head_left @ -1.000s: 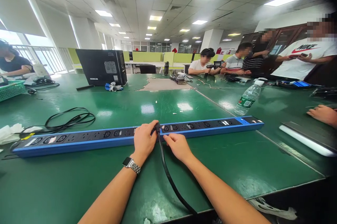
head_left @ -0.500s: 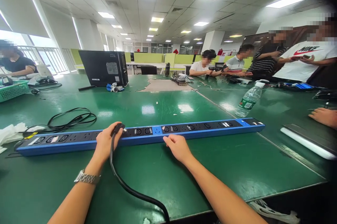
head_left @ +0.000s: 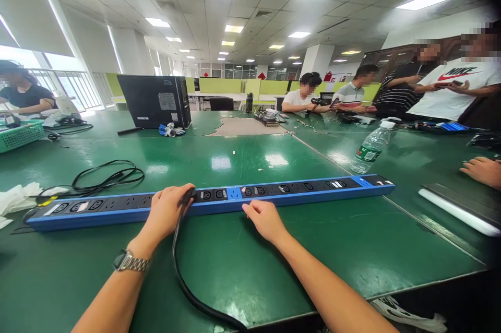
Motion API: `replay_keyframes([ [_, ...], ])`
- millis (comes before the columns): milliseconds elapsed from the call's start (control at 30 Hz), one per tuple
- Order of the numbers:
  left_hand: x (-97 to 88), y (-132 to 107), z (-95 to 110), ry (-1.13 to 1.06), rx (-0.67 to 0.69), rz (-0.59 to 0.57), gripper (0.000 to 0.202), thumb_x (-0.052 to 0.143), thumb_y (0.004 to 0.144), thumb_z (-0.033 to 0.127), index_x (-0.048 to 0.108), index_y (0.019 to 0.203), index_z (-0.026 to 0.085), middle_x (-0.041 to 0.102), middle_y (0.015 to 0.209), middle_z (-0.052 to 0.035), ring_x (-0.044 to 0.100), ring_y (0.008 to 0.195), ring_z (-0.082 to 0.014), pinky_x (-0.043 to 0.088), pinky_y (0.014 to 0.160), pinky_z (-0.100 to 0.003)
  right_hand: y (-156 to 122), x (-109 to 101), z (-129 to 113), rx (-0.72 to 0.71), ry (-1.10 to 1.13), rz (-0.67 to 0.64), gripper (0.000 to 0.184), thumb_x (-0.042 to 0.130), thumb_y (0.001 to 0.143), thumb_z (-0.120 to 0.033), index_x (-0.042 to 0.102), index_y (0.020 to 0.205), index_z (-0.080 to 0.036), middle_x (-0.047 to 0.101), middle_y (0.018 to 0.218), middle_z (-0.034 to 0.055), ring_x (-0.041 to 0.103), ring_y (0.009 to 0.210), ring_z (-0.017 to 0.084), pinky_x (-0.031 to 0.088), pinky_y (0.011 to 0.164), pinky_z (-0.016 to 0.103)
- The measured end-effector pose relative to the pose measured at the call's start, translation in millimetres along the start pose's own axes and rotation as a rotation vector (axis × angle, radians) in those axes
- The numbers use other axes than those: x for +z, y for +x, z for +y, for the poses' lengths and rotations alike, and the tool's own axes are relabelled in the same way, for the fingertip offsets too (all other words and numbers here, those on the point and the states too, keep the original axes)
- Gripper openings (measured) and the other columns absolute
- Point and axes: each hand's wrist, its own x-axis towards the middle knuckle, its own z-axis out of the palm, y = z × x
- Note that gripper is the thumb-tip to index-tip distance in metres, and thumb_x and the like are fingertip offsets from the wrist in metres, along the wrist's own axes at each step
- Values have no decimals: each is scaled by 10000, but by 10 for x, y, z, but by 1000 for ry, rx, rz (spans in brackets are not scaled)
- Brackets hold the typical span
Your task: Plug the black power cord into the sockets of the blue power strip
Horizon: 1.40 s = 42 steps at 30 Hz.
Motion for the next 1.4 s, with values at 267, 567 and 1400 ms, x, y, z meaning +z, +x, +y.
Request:
replay_keyframes([
  [267, 6, -36, 21, -9, 13, 9, 365, 450, 889, 389, 608, 1201, 284, 697, 1103, -64, 603, 1055, -256, 428, 959, -436, -23, 22, -14, 6, -20, -11, 420, 477, 826, -468, 409, 512, -198, 376, 506, -39, 339, 519, 107, 257, 535, 247],
  [567, 176, -64, -30, -98, 25, 171, 355, 506, 873, 433, 636, 1159, 268, 716, 1049, -66, 630, 1010, -252, 434, 962, -445, -10, 24, 17, 11, -12, -9, 419, 474, 817, -475, 418, 510, -195, 380, 504, -39, 346, 520, 107, 265, 537, 246],
  [1400, 516, 162, 863, -205, 94, 151, 323, 498, 926, 381, 606, 1181, 215, 715, 1002, -75, 649, 915, -226, 486, 858, -383, 18, 42, 34, 6, -16, -8, 418, 482, 823, -466, 398, 513, -198, 384, 498, -41, 351, 513, 104, 256, 531, 246],
])
